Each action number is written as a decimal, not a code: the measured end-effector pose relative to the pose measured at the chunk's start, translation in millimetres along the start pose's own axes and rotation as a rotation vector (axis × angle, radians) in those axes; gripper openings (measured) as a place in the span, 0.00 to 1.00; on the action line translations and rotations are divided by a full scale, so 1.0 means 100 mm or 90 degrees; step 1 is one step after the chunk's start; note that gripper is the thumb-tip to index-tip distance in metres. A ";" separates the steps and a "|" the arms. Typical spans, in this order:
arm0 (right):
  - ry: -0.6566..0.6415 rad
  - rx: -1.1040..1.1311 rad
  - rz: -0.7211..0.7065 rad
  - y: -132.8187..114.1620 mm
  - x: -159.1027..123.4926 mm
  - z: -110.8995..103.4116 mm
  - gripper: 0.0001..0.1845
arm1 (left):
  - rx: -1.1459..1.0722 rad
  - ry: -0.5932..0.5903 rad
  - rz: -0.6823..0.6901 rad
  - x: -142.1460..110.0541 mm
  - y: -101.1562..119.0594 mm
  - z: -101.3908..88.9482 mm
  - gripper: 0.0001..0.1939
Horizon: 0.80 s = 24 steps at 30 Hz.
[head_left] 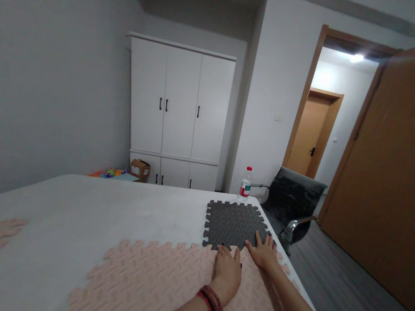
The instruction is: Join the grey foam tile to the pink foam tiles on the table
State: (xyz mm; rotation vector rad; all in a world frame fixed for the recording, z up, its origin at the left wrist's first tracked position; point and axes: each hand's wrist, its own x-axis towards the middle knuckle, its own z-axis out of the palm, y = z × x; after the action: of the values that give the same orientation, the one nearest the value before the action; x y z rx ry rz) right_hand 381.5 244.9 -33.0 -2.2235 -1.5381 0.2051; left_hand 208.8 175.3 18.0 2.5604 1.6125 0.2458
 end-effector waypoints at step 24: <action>0.024 -0.111 -0.030 -0.12 -0.31 -0.11 0.39 | 0.136 0.127 -0.707 -3.16 -4.73 -1.23 0.19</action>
State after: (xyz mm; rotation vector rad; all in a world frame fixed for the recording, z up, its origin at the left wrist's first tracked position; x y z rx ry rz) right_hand 363.8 217.1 -21.4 -2.3059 -1.6416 0.0148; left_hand -368.0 94.7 30.4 1.3828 2.9197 0.2141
